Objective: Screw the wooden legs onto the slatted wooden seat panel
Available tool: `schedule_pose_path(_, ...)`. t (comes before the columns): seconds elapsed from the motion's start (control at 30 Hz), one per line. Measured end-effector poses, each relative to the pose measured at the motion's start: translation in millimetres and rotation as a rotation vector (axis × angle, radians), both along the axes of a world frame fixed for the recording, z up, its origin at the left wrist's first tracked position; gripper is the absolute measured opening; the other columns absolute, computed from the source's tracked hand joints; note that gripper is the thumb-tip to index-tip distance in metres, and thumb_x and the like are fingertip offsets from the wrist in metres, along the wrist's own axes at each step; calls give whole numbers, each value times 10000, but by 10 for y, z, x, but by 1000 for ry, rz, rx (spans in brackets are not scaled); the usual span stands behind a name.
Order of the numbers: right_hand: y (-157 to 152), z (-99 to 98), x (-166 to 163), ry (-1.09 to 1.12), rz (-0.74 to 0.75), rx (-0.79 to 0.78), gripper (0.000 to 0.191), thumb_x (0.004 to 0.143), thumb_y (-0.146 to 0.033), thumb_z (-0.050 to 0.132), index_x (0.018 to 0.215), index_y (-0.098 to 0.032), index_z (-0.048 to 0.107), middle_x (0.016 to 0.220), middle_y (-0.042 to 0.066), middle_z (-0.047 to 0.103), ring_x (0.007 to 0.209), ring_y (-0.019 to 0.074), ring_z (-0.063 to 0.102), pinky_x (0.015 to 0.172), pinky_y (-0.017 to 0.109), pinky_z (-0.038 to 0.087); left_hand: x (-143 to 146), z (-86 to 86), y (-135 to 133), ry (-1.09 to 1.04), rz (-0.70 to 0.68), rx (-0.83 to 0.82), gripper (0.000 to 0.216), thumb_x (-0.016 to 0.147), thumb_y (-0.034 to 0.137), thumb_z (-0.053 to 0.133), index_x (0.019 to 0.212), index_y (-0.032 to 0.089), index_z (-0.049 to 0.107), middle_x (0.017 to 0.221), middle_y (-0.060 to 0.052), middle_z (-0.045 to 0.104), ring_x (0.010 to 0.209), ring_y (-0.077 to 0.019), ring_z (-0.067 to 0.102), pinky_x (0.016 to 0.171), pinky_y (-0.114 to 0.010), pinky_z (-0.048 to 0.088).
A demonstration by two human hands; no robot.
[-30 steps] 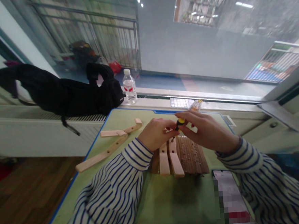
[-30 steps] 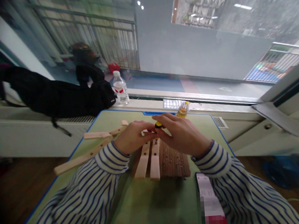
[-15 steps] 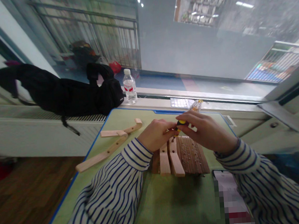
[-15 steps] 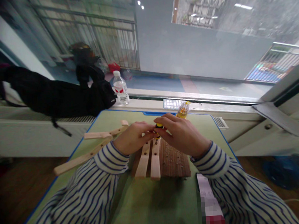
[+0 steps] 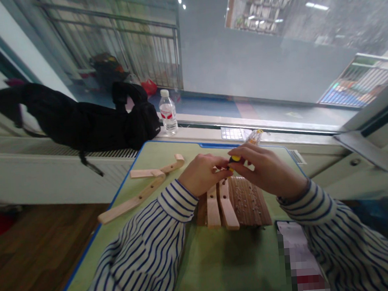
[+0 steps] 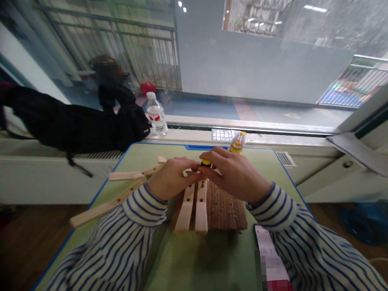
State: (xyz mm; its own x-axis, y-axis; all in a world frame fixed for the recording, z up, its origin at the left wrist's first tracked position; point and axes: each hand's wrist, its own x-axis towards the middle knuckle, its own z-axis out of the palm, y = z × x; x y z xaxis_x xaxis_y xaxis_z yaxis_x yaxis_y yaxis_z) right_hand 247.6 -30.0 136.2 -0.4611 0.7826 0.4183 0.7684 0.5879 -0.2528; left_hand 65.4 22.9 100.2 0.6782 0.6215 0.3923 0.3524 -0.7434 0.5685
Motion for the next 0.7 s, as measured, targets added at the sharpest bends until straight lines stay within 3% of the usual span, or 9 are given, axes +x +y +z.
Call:
schedule_pose_path(0.17,-11,32,-9,-24,42,-5,362,854,-236,491,1212,-179,495,1113,88,601,879,157,590,758,322,483,-15,-20,19,39,-2,-3,142,806,285,579,848,190,675,751,-4,654,716,-125,576,663,-245,407)
schedule_pose_path(0.7,-9,20,5,-30,19,-9,261,879,-286,476,1103,-177,555,992,59,621,799,133,581,707,287,472,-8,-32,21,65,-57,26,164,850,251,520,908,178,655,776,-19,638,748,-130,572,676,-235,415)
